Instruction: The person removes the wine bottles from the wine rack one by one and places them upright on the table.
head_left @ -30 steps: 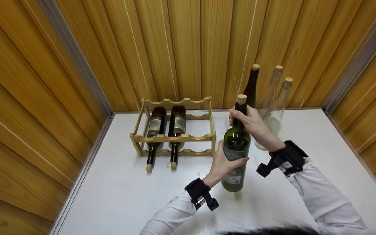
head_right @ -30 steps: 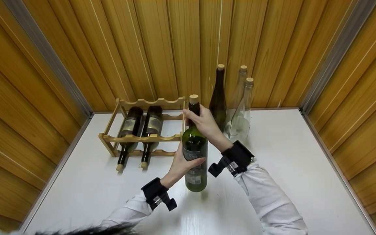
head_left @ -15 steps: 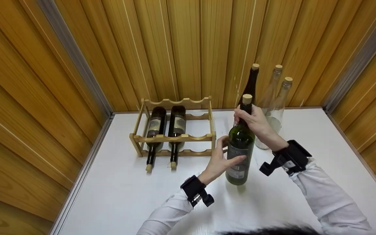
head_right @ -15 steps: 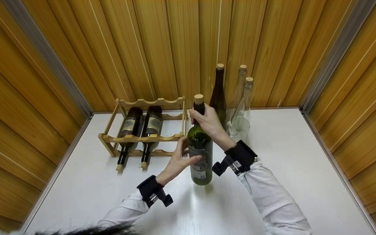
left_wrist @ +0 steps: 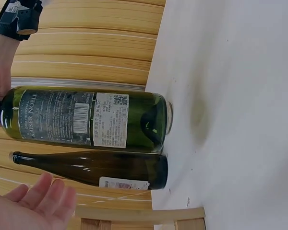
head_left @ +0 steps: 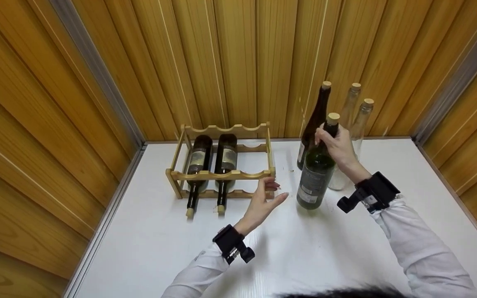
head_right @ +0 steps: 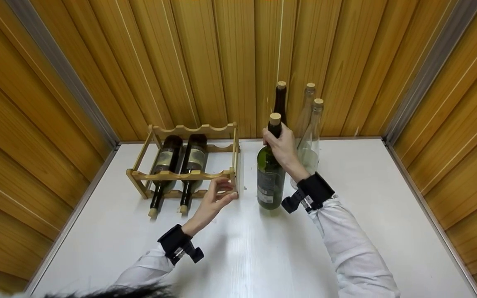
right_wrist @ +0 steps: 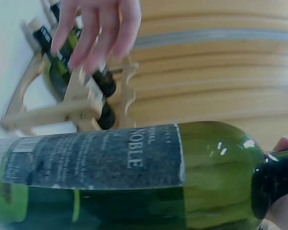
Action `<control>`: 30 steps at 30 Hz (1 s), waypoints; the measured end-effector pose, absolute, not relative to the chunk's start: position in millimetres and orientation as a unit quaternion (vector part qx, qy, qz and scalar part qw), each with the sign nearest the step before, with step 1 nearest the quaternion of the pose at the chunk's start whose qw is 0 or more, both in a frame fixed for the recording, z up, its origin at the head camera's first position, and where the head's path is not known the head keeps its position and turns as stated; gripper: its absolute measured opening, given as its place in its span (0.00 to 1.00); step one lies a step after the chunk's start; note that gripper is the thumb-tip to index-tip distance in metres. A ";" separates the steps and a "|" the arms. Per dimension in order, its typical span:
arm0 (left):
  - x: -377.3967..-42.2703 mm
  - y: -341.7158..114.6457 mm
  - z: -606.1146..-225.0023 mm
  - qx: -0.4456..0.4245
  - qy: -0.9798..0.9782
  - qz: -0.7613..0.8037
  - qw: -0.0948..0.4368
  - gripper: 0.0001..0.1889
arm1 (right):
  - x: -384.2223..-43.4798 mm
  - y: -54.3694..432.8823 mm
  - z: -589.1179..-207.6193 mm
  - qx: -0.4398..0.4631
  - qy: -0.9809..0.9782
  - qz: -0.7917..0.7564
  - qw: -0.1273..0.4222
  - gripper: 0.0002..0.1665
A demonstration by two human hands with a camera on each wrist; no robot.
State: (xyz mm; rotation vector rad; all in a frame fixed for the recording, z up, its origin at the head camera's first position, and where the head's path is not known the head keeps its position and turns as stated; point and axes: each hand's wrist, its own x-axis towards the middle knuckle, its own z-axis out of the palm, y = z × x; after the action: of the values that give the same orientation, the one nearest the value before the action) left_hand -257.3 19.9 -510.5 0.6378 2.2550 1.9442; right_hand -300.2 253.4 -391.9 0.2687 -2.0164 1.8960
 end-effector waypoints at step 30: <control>-260.2 -16.8 -519.5 0.223 0.762 0.606 0.055 0.25 | -345.3 273.2 -441.7 0.065 -0.710 0.656 0.247 0.17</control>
State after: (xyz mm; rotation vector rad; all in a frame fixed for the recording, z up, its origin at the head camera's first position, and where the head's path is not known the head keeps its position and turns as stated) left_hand -260.2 -16.8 -519.5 0.6759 2.3129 1.8411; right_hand -345.3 273.2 -441.7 0.1769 -1.9374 1.7886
